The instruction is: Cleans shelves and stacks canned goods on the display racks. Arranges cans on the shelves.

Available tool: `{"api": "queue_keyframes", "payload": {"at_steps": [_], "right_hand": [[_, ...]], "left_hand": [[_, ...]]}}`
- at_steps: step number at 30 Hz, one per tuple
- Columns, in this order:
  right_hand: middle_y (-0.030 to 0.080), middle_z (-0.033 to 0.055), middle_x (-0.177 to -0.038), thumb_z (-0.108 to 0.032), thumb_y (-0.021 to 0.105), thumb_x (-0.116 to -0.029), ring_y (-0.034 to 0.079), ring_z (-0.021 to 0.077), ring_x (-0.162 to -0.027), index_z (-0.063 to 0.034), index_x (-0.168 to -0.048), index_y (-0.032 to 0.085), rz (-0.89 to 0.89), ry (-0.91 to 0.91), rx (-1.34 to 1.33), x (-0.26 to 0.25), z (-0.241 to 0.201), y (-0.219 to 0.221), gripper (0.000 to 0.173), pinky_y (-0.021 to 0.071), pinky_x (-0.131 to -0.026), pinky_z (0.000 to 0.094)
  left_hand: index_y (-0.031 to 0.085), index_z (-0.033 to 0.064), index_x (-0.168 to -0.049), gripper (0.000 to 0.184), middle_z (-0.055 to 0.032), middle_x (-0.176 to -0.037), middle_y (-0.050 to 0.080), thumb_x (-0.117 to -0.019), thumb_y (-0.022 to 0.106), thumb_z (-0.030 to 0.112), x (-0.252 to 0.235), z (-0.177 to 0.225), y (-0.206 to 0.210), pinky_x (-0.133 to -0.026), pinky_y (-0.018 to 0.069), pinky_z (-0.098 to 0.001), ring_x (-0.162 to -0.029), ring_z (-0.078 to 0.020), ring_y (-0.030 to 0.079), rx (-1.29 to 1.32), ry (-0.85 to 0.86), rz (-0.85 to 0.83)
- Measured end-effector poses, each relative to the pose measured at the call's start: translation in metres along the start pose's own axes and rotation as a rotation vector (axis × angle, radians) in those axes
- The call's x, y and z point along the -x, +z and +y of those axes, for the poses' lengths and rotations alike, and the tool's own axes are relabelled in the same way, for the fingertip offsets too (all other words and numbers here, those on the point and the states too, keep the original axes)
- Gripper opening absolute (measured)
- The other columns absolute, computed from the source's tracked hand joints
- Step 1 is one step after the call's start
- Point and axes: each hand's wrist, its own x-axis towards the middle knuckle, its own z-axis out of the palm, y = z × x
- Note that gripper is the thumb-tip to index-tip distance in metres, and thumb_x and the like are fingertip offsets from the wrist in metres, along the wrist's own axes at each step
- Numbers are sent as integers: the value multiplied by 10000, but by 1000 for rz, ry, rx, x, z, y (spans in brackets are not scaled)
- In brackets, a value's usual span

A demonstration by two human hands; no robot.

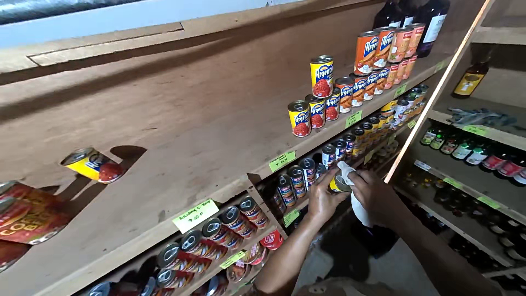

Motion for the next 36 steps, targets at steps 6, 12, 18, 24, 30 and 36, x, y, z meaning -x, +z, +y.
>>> {"api": "queue_keyframes", "payload": {"at_steps": [6, 12, 18, 24, 30, 36], "right_hand": [[725, 174, -1073, -185, 664, -919, 699, 274, -982, 4, -1091, 734, -248, -14, -497, 11, 18, -28, 265, 558, -886, 460], [674, 226, -1265, -208, 523, -995, 652, 270, -1186, 50, -1229, 693, 266, 75, -452, 0, 14, -12, 387, 516, -1028, 416], [680, 202, -1254, -170, 574, -977, 652, 308, -1200, -65, -1163, 723, 360, -112, -284, 36, 45, 46, 260, 534, -1022, 402], [615, 247, -1359, -269, 448, -1052, 558, 274, -1334, 24, -1242, 677, 468, 34, -440, 38, 18, 48, 418, 430, -1136, 380], [662, 306, -1229, -213, 466, -1000, 681, 387, -1117, 102, -1200, 679, 460, 107, -217, 34, 23, 65, 430, 550, -962, 436], [697, 24, -862, -159, 592, -962, 647, 6, -777, 16, -1030, 687, -327, 222, -1024, 55, 3, 34, 210, 560, -748, 219]], "left_hand": [[554, -96, -1345, 622, -154, -1182, 706, -790, 809, 20, -4, -4, 9, -942, 567, -276, -1035, -109, 698, 430, -308, 20], [444, -22, -1413, 424, -86, -1073, 665, -1004, 557, -16, 0, 15, 22, -765, 590, -273, -850, -109, 677, 995, -696, 16], [464, 48, -1323, 277, -97, -1053, 662, -1116, 388, 214, -6, 20, 22, -850, 577, -334, -920, -178, 680, 1290, -887, 273], [551, 60, -1226, 496, -87, -1011, 694, -1098, 323, 482, -7, 32, 31, -851, 584, -337, -925, -183, 700, 1430, -1004, 275], [527, 63, -1274, 404, -88, -1031, 683, -1115, 347, 388, -6, 35, 37, -816, 588, -311, -897, -167, 697, 1312, -955, 306], [363, -207, -1395, 776, -202, -1299, 597, -859, 762, 189, 0, 24, 31, -1007, 512, -216, -1151, -36, 615, 574, 4, 299]]}}
